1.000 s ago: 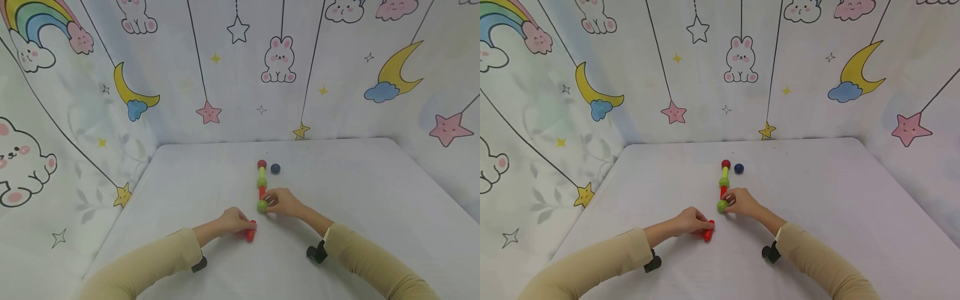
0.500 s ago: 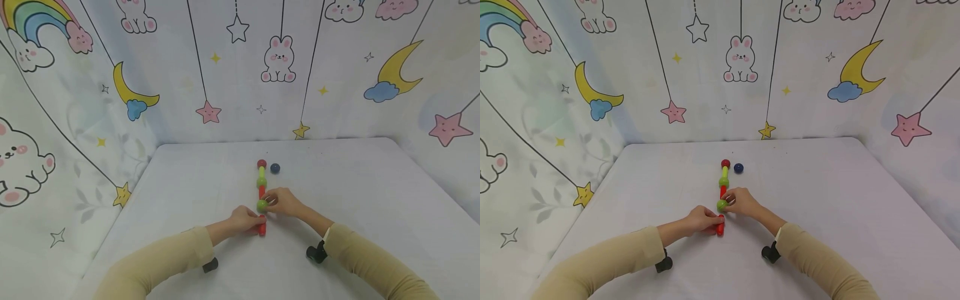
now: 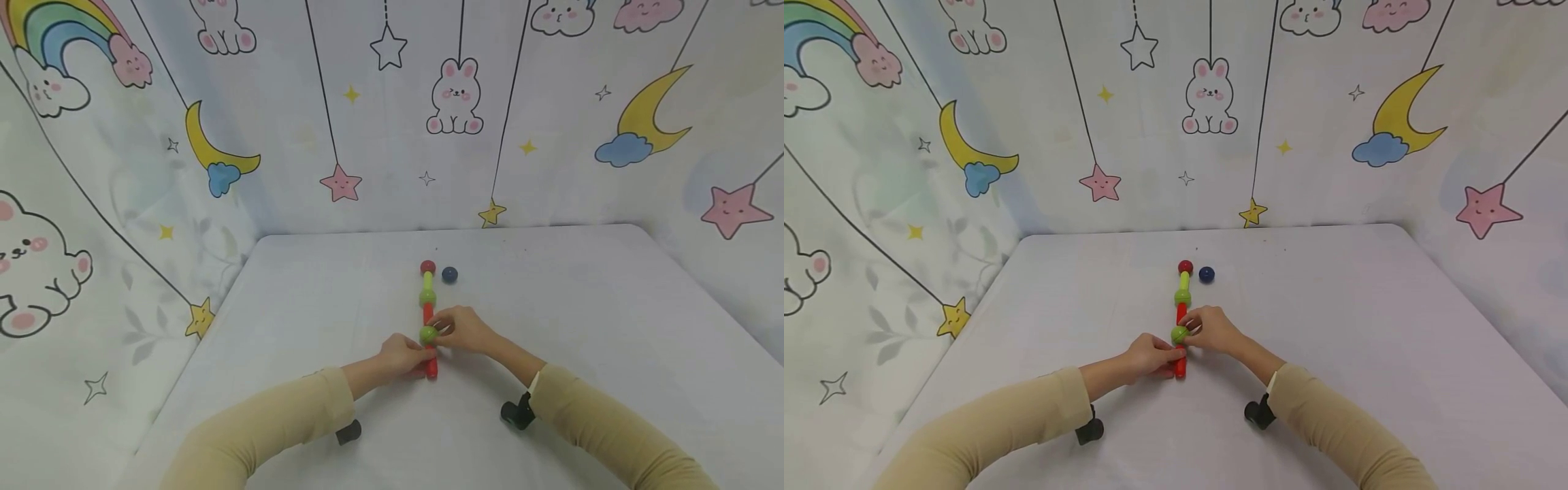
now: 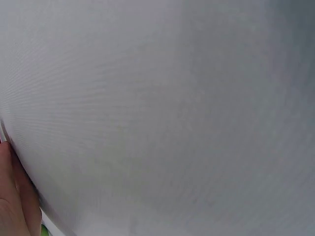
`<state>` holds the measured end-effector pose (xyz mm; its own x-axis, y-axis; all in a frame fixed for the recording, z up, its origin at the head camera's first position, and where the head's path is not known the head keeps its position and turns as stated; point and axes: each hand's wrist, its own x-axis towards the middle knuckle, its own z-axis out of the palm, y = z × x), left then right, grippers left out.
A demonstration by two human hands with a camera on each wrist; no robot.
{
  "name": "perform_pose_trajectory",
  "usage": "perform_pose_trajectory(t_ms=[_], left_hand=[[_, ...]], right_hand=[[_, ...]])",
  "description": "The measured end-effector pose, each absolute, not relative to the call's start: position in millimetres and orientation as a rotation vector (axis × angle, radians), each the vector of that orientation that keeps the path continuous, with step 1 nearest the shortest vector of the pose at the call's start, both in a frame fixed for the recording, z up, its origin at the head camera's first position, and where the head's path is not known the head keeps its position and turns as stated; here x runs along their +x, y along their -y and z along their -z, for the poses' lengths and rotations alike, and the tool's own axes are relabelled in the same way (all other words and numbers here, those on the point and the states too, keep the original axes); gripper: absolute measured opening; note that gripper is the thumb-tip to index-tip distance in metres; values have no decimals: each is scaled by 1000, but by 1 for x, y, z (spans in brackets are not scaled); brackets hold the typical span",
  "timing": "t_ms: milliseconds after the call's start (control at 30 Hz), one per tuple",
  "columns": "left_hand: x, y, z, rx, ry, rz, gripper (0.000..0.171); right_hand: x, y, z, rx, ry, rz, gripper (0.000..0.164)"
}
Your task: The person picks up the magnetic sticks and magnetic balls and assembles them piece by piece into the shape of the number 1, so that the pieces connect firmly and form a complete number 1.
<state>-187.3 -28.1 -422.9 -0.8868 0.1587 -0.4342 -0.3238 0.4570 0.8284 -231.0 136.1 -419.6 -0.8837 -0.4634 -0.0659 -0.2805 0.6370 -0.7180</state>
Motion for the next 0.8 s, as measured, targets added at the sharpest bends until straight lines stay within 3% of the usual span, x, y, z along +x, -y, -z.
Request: perform_pose_trajectory(t_ms=[800], left_hand=[[-190, 28, 420, -229, -2210, -1452, 24]], right_hand=[[-230, -135, 417, -568, -2626, 1088, 24]])
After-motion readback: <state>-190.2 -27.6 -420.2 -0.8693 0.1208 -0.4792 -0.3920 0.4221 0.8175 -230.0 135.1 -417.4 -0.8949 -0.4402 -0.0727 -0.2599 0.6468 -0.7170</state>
